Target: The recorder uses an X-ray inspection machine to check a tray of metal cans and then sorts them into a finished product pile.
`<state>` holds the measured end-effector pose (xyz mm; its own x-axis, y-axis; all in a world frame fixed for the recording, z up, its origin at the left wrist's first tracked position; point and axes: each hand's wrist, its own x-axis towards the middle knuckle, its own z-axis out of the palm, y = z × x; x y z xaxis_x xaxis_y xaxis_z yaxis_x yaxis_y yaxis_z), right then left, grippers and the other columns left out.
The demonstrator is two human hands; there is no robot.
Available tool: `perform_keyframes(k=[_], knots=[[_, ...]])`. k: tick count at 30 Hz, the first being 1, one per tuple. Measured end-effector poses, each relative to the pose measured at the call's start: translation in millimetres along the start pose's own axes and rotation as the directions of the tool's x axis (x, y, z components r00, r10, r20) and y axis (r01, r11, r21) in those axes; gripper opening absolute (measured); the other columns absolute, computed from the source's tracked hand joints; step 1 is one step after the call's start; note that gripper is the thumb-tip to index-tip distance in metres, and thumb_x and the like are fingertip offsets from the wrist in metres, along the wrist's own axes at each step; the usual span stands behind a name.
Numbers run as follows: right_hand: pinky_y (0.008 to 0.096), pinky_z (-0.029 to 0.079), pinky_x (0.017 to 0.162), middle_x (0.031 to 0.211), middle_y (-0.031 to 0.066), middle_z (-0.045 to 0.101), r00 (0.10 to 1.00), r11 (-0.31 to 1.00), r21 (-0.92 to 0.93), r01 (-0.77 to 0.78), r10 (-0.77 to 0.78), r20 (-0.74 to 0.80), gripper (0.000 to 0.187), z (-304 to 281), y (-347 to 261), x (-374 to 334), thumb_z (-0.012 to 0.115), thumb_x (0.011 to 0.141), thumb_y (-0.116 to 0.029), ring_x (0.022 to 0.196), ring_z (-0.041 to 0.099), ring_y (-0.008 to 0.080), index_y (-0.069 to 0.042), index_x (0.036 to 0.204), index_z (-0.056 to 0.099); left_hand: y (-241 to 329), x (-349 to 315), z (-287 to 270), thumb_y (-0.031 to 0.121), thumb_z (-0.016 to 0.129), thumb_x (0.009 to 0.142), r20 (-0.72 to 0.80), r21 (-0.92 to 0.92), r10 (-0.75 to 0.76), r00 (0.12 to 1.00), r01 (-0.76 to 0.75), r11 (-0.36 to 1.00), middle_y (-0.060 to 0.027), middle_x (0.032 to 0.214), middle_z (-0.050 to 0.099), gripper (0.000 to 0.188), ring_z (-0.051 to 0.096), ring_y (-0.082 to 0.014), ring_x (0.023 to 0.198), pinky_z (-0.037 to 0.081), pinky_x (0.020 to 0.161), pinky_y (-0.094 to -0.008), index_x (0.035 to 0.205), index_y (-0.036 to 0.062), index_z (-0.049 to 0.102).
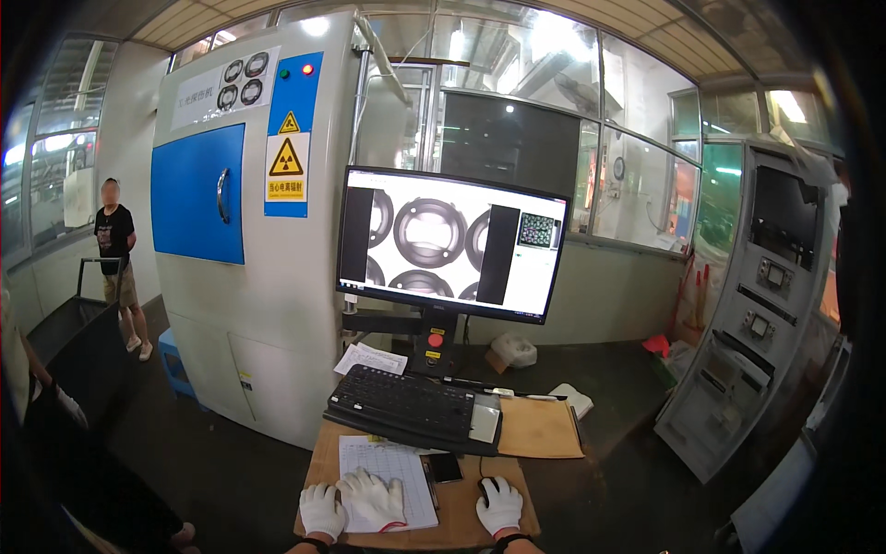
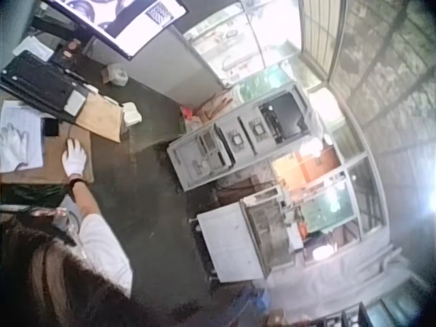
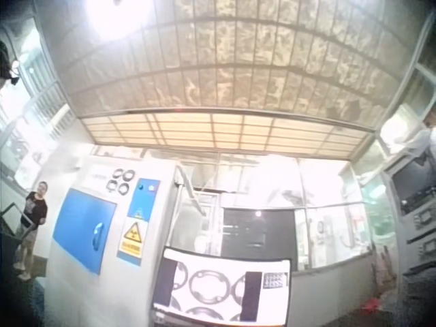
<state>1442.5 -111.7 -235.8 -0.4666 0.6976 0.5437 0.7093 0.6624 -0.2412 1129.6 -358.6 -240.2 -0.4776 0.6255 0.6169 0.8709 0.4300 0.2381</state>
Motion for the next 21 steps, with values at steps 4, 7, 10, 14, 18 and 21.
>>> perform_keyframes(k=[4, 7, 10, 14, 18, 21], knots=[[0.0556, 0.05, 0.091, 0.133, 0.013, 0.061, 0.999, 1.0, -0.012, 0.021, -0.021, -0.029, 0.047, 2.5, 1.6, 0.1, 0.071, 0.082, -0.029, 0.104, 0.062, 0.0402, -0.021, 0.128, 0.067, 0.4, 0.7, 0.6, 0.016, 0.066, 0.076, 0.008, -0.002, -0.005, 1.0, 0.005, 1.0, -0.0132, 0.106, 0.064, 0.023, 0.058, -0.0342, 0.106, 0.043, 0.097, -0.0491, 0.097, 0.0074, 0.067], [0.0554, 0.05, 0.09, 0.132, 0.0129, 0.061, 1.0, 0.999, -0.029, 0.019, -0.019, -0.019, 0.045, -0.7, 0.5, 0.8, 0.07, 0.082, -0.029, 0.104, 0.062, 0.0402, -0.021, 0.127, 0.067, -1.4, -1.0, 3.8, 0.016, 0.066, 0.076, -0.005, -0.02, -0.002, 1.0, 0.002, 1.0, -0.0131, 0.105, 0.064, 0.021, 0.058, -0.0343, 0.105, 0.043, 0.096, -0.0491, 0.095, 0.0077, 0.066], [0.0551, 0.05, 0.089, 0.132, 0.0128, 0.061, 1.0, 1.0, -0.005, 0.028, -0.028, -0.009, 0.044, -1.0, 1.3, 1.8, 0.07, 0.082, -0.029, 0.104, 0.062, 0.0401, -0.021, 0.125, 0.067, -1.8, -0.4, 4.6, 0.016, 0.066, 0.076, -0.03, -0.02, 0.008, 1.0, -0.009, 1.0, -0.0129, 0.106, 0.064, 0.022, 0.058, -0.0343, 0.105, 0.043, 0.097, -0.0493, 0.096, 0.0076, 0.066], [0.0548, 0.051, 0.089, 0.13, 0.0128, 0.061, 0.999, 0.999, -0.015, 0.036, -0.037, -0.019, 0.044, 1.8, 3.9, -0.2, 0.07, 0.081, -0.029, 0.102, 0.062, 0.04, -0.02, 0.124, 0.067, -1.0, -1.4, 4.1, 0.017, 0.067, 0.076, -0.043, 0.0, 0.017, 0.999, -0.017, 1.0, -0.0124, 0.105, 0.064, 0.023, 0.058, -0.0342, 0.104, 0.044, 0.097, -0.0497, 0.097, 0.0073, 0.067], [0.0546, 0.05, 0.09, 0.13, 0.0131, 0.061, 0.999, 0.999, -0.013, 0.039, -0.039, -0.021, 0.044, 2.4, 1.9, 0.3, 0.07, 0.082, -0.029, 0.103, 0.061, 0.0397, -0.02, 0.125, 0.067, -2.5, -2.3, 3.0, 0.017, 0.067, 0.075, -0.036, 0.009, 0.012, 0.999, -0.012, 1.0, -0.0123, 0.104, 0.064, 0.025, 0.059, -0.0343, 0.103, 0.044, 0.096, -0.0497, 0.098, 0.0068, 0.067], [0.0544, 0.05, 0.091, 0.13, 0.0133, 0.061, 1.0, 0.999, -0.032, 0.011, -0.012, -0.005, 0.045, -0.5, 0.1, 0.0, 0.07, 0.082, -0.029, 0.105, 0.061, 0.0397, -0.02, 0.126, 0.067, -2.4, -0.1, 4.5, 0.017, 0.067, 0.074, -0.041, -0.026, 0.017, 0.999, -0.018, 1.0, -0.0125, 0.103, 0.064, 0.025, 0.059, -0.0343, 0.103, 0.044, 0.095, -0.0495, 0.097, 0.0065, 0.067]])
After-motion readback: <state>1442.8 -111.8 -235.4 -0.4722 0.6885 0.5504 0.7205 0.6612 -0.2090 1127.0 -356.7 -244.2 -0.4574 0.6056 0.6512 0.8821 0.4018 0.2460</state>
